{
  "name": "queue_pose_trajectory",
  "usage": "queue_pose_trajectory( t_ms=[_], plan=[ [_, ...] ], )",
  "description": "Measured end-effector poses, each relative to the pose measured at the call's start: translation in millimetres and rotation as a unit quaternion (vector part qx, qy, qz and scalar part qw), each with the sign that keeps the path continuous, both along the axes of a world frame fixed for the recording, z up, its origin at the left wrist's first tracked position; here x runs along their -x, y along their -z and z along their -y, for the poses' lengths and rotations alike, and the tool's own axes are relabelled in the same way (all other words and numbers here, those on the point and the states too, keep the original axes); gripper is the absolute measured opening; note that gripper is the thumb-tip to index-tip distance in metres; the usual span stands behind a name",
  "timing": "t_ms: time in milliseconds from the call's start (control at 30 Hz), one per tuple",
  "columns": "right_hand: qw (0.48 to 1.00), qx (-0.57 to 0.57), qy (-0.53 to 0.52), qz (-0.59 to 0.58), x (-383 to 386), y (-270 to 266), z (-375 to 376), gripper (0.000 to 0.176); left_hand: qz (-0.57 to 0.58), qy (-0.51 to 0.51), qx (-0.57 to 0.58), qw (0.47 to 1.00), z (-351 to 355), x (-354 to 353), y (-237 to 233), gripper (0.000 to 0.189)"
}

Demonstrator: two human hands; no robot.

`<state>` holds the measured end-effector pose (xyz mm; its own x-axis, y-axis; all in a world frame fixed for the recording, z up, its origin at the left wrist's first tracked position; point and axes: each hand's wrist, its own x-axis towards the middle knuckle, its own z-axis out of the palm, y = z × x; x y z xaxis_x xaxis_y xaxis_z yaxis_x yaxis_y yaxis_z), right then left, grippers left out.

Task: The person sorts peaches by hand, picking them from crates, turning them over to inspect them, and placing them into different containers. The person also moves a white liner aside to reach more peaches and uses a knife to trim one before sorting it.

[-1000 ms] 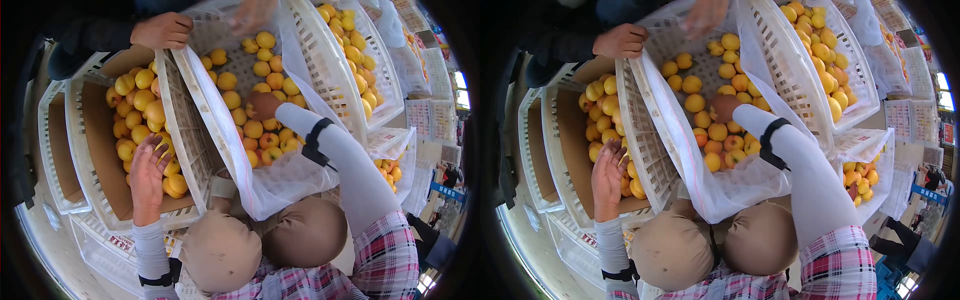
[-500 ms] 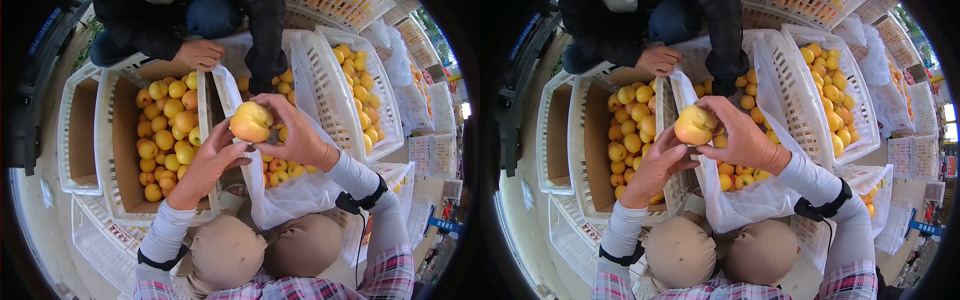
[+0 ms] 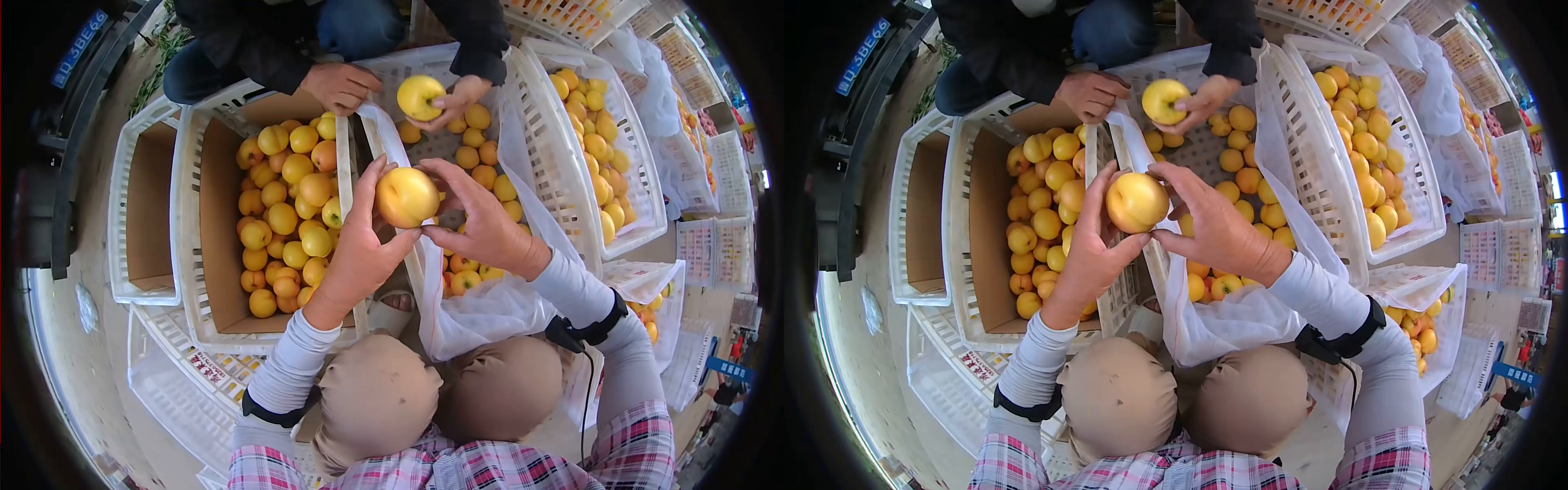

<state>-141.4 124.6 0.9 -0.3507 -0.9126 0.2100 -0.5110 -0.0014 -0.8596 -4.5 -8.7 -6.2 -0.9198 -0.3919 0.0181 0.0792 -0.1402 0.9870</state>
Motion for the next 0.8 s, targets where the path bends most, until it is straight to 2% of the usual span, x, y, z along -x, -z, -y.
queue_pose_trajectory(
  t_ms=[33, 167, 233, 267, 300, 367, 400, 433, 467, 533, 567, 600, 633, 667, 733, 800],
  plan=[
    [1.000, 0.001, 0.004, 0.002, 0.0, 1.9, -0.9, 0.069, 0.005, -0.012, 0.073, 0.997, -0.9, 0.3, -0.2, 0.084],
    [0.997, -0.028, 0.015, 0.072, -0.8, 2.9, -4.8, 0.067, 0.000, -0.034, 0.039, 0.999, -2.2, -0.3, 10.5, 0.078],
    [0.984, -0.107, -0.035, 0.139, 12.4, -2.0, -8.6, 0.064, 0.050, -0.032, 0.123, 0.991, 4.4, -5.2, 13.7, 0.068],
    [0.984, -0.086, -0.031, 0.153, 28.4, 19.1, -12.8, 0.060, 0.063, -0.063, 0.097, 0.991, 6.1, -11.1, 8.6, 0.060],
    [0.992, -0.105, -0.015, 0.069, 54.7, 37.3, -18.2, 0.052, 0.100, -0.081, 0.127, 0.984, 13.9, -19.2, 1.7, 0.059],
    [0.938, -0.278, 0.089, 0.187, 94.9, 37.5, -32.8, 0.050, 0.165, -0.130, 0.120, 0.970, 40.4, -39.9, 15.9, 0.054],
    [0.931, -0.298, 0.127, 0.169, 114.4, 50.9, -40.5, 0.048, 0.182, -0.148, 0.135, 0.963, 54.3, -52.2, 26.9, 0.053],
    [0.922, -0.317, 0.160, 0.153, 127.7, 70.0, -47.1, 0.046, 0.252, -0.153, 0.124, 0.948, 62.8, -61.2, 25.1, 0.057],
    [0.921, -0.319, 0.163, 0.153, 133.5, 80.1, -49.0, 0.046, 0.251, -0.149, 0.123, 0.948, 70.7, -70.6, 30.4, 0.057],
    [0.899, -0.407, 0.119, 0.106, 140.6, 99.9, -46.9, 0.047, 0.324, -0.144, 0.220, 0.909, 84.1, -88.2, 44.9, 0.057],
    [0.899, -0.408, 0.120, 0.106, 143.1, 115.6, -44.3, 0.047, 0.324, -0.143, 0.220, 0.909, 88.6, -97.1, 53.7, 0.057],
    [0.907, -0.414, 0.070, -0.044, 144.3, 135.2, -40.1, 0.045, 0.336, -0.141, 0.337, 0.868, 92.6, -105.5, 63.4, 0.056],
    [0.892, -0.410, 0.016, -0.191, 143.4, 153.6, -34.9, 0.043, 0.344, -0.135, 0.449, 0.814, 93.5, -108.5, 67.8, 0.055],
    [0.892, -0.410, 0.015, -0.188, 142.6, 172.1, -28.9, 0.043, 0.347, -0.134, 0.449, 0.813, 91.9, -108.4, 69.0, 0.055],
    [0.849, -0.440, -0.044, -0.288, 141.8, 204.5, -15.2, 0.037, 0.311, -0.190, 0.305, 0.880, 81.9, -100.6, 61.1, 0.051],
    [0.850, -0.427, -0.030, -0.308, 135.7, 223.6, -7.2, 0.039, 0.309, -0.180, 0.278, 0.891, 72.9, -93.6, 55.3, 0.049]
  ],
)
